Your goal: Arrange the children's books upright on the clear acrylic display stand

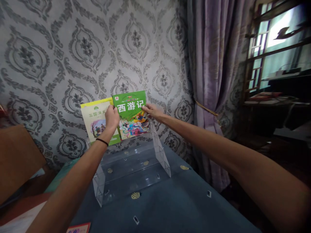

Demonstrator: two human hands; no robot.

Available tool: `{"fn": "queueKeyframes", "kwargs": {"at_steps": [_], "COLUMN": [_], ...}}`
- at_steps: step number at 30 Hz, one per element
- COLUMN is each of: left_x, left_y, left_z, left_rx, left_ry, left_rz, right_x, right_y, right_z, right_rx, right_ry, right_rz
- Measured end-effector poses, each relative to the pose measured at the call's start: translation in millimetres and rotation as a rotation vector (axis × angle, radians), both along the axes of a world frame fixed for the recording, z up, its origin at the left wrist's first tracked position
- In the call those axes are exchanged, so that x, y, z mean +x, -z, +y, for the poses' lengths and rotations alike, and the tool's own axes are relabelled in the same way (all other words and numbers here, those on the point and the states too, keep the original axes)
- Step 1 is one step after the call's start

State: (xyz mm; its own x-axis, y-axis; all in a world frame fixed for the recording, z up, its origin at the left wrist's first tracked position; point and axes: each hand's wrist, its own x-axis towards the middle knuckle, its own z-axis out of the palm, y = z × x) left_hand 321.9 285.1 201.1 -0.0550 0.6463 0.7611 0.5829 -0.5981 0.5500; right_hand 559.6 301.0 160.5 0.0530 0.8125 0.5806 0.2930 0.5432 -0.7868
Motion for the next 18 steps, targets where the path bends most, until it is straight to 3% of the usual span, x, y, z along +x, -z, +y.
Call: {"fn": "queueKeyframes", "kwargs": {"at_steps": [5, 11, 18], "left_x": [2, 8, 6], "left_y": [2.3, 6.9, 7.7], "left_z": [1, 9, 10], "left_rx": [0.015, 0.0, -0.173], "left_ry": [0.003, 0.106, 0.199], "left_rz": [-0.012, -0.112, -0.132], "right_x": [4, 12, 13], "right_y": [-1, -2, 3], "right_z": [4, 9, 10], "right_rx": [0.006, 0.007, 0.006], "right_ry": [-0.016, -0.021, 0.014], "right_rz": [0.009, 0.039, 0.032]}}
